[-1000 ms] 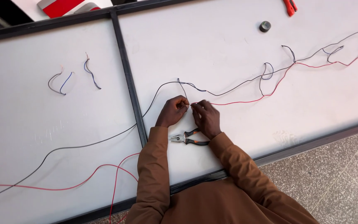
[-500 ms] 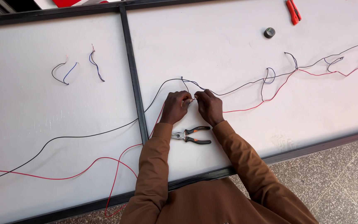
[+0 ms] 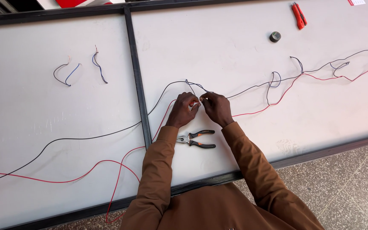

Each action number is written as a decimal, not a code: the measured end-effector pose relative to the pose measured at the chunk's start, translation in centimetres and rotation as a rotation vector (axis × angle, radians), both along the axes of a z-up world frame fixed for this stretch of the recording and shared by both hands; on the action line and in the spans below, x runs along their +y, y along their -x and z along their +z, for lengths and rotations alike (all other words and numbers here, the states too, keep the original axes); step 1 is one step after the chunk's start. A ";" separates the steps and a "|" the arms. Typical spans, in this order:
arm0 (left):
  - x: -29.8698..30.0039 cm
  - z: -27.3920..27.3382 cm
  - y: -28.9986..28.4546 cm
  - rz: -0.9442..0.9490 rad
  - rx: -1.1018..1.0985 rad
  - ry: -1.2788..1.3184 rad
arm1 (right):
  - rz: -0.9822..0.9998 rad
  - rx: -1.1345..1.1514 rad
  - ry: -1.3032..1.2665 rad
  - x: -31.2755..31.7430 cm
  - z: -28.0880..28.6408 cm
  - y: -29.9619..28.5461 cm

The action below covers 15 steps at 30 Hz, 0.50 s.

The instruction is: Stripping and twisting electrical wires to create connections on a large sign board.

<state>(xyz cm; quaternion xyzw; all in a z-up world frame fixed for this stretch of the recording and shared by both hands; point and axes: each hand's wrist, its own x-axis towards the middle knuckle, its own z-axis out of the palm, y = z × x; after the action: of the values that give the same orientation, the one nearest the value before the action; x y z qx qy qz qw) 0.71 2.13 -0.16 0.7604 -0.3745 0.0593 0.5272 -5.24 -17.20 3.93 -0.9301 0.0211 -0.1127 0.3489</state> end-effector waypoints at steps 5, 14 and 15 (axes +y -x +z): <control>0.1 0.5 0.1 0.011 -0.030 0.009 | 0.001 0.209 -0.276 -0.5 0.8 -0.9; 0.0 -0.9 -0.4 -0.044 -0.022 -0.035 | 0.039 0.639 -0.807 -1.1 1.8 -1.7; 0.0 -1.1 -0.4 -0.052 -0.002 -0.042 | 0.051 0.685 -0.822 -1.2 1.5 -1.7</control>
<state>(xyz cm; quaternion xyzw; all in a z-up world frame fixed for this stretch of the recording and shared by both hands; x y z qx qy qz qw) 1.11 2.18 -1.25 0.7613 -0.3957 0.0383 0.5122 -3.55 -18.37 5.45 -0.7004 0.1535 0.2235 0.6602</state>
